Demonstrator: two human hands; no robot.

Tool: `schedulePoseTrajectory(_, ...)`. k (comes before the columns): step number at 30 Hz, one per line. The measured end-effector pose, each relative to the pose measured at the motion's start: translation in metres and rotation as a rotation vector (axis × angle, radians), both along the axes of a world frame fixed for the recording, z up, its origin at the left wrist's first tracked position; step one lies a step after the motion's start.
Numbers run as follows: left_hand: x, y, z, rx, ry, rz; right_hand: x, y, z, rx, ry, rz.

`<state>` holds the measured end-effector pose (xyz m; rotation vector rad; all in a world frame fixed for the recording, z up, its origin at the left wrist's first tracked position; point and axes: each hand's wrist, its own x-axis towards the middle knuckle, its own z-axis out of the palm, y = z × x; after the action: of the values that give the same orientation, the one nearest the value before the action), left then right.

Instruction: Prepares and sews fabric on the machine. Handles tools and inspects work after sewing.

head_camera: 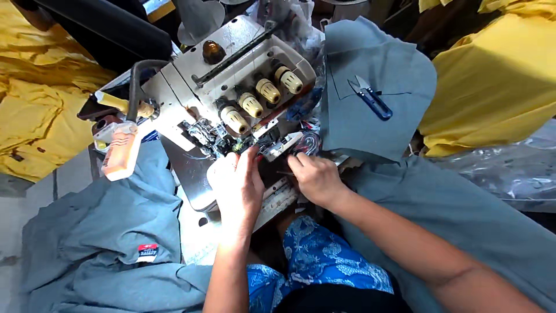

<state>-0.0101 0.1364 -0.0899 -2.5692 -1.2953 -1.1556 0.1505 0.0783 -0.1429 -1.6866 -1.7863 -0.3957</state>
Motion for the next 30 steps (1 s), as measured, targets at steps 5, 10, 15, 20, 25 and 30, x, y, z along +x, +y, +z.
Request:
schedulePoseTrajectory(5, -0.005, -0.002, -0.003, 0.020, 0.022, -0.062, 0.028, -0.010, -0.003, -0.063, 0.151, -0.167)
schedulePoseTrajectory(10, -0.005, -0.050, -0.026, 0.123, 0.141, -0.113, 0.045, -0.024, 0.012, -0.269, 0.569, -0.092)
schedulePoseTrajectory(15, -0.004, -0.067, -0.060, 0.119, 0.130, -0.097, 0.063, -0.052, 0.032, -0.208, 1.019, 0.193)
schedulePoseTrajectory(20, -0.016, -0.086, -0.053, -0.110, 0.121, -0.195, 0.058, -0.060, 0.042, -0.080, 1.361, 0.370)
schedulePoseTrajectory(25, -0.056, -0.097, -0.043, -0.164, -0.228, -0.214, 0.063, -0.053, 0.033, 0.007, 1.385, 0.575)
schedulePoseTrajectory(30, -0.101, -0.059, 0.024, -0.054, -0.489, -0.022, 0.032, -0.046, 0.029, 0.000, 1.534, 0.588)
